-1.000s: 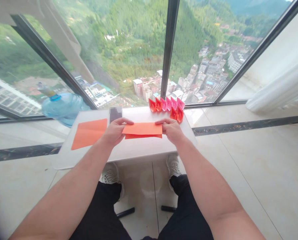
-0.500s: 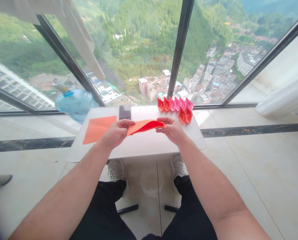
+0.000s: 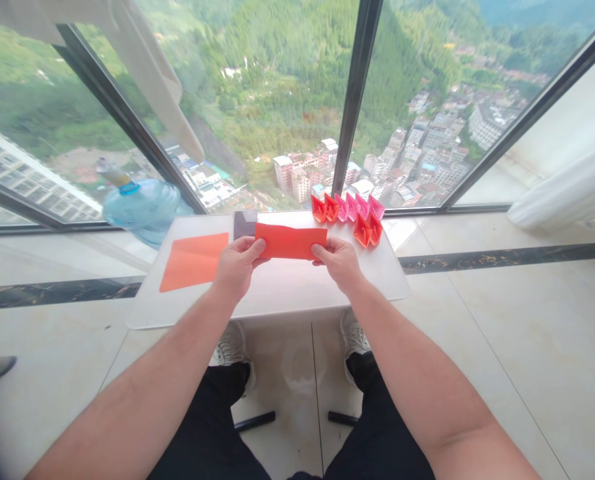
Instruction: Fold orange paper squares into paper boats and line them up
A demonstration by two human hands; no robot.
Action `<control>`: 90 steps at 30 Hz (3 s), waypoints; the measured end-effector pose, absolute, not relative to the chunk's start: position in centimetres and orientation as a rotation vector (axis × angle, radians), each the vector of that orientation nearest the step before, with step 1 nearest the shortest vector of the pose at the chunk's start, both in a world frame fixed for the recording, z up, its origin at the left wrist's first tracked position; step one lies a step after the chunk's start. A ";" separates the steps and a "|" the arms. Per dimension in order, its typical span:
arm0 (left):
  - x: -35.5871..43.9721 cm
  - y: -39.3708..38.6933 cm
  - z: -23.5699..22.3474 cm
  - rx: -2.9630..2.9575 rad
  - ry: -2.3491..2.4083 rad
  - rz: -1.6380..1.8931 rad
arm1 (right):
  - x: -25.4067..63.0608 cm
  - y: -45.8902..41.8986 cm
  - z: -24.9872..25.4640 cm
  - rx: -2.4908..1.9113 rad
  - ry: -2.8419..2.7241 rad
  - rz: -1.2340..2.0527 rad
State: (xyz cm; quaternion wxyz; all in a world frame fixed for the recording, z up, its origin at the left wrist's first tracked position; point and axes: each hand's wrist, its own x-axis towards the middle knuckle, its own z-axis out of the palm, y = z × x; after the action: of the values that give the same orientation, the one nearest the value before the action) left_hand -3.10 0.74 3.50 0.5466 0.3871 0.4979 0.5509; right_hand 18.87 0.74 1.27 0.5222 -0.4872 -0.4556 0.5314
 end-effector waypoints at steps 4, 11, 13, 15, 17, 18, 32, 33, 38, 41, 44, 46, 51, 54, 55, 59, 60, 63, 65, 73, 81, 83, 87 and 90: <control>-2.7 0.7 3.3 0.903 1.246 1.363 | 18.8 0.7 1.3 -1.182 -1.088 1.260; -2.8 0.7 3.1 0.903 1.299 1.380 | 18.5 0.7 1.3 -1.200 -1.070 1.238; -2.8 0.7 3.1 0.898 1.298 1.385 | 18.4 0.6 1.3 -1.206 -1.072 1.238; -2.7 0.7 3.1 0.894 1.297 1.391 | 18.3 0.6 1.3 -1.206 -1.073 1.234; -2.7 0.7 3.2 0.890 1.299 1.394 | 18.2 0.5 1.3 -1.203 -1.072 1.225; -2.7 0.7 3.2 0.890 1.301 1.395 | 18.2 0.5 1.3 -1.203 -1.071 1.220; -2.6 0.7 3.2 0.866 1.294 1.408 | 18.1 0.5 1.2 -1.188 -1.075 1.228; -2.6 0.7 3.2 0.864 1.296 1.409 | 18.1 0.5 1.2 -1.186 -1.074 1.230; -2.7 0.7 3.0 0.870 1.299 1.410 | 18.1 0.5 1.3 -1.181 -1.069 1.239; -2.9 0.8 2.8 0.888 1.289 1.412 | 18.1 0.5 1.2 -1.181 -1.071 1.245; -2.9 0.8 2.6 0.894 1.289 1.406 | 18.0 0.5 1.1 -1.183 -1.070 1.248; -2.9 0.8 2.7 0.889 1.296 1.404 | 18.1 0.5 1.1 -1.184 -1.071 1.246; -2.8 0.7 2.9 0.864 1.295 1.400 | 18.1 0.5 1.0 -1.187 -1.070 1.249; -2.7 0.7 3.0 0.860 1.311 1.401 | 18.1 0.5 0.9 -1.180 -1.062 1.254; -2.7 0.6 3.0 0.859 1.312 1.401 | 18.1 0.5 1.0 -1.179 -1.060 1.255; -2.7 0.6 3.1 0.850 1.304 1.401 | 18.1 0.5 1.0 -1.180 -1.053 1.254; -2.7 0.6 3.1 0.849 1.304 1.402 | 18.1 0.5 1.1 -1.180 -1.053 1.254; -2.7 0.6 3.0 0.850 1.306 1.406 | 18.1 0.4 1.1 -1.177 -1.057 1.256; -2.7 0.6 3.0 0.850 1.306 1.410 | 18.1 0.4 1.0 -1.172 -1.059 1.257; -2.7 0.7 3.0 0.840 1.316 1.410 | 18.0 0.5 0.8 -1.172 -1.062 1.255; -2.7 0.6 3.0 0.840 1.314 1.411 | 17.9 0.4 0.9 -1.175 -1.056 1.259; -2.7 0.7 2.8 0.843 1.314 1.409 | 17.9 0.4 0.9 -1.180 -1.061 1.268; -3.0 1.2 2.4 0.872 1.316 1.376 | 18.2 0.7 1.4 -1.247 -1.062 1.319; -3.4 1.5 2.5 0.946 1.301 1.229 | 19.0 1.1 2.1 -1.293 -1.033 1.342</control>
State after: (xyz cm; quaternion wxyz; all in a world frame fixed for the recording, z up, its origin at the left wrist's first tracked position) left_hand -3.37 1.46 2.45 0.5300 0.3961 0.5450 0.5149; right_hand 18.97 1.11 2.13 0.4843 -0.5310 -0.4242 0.5510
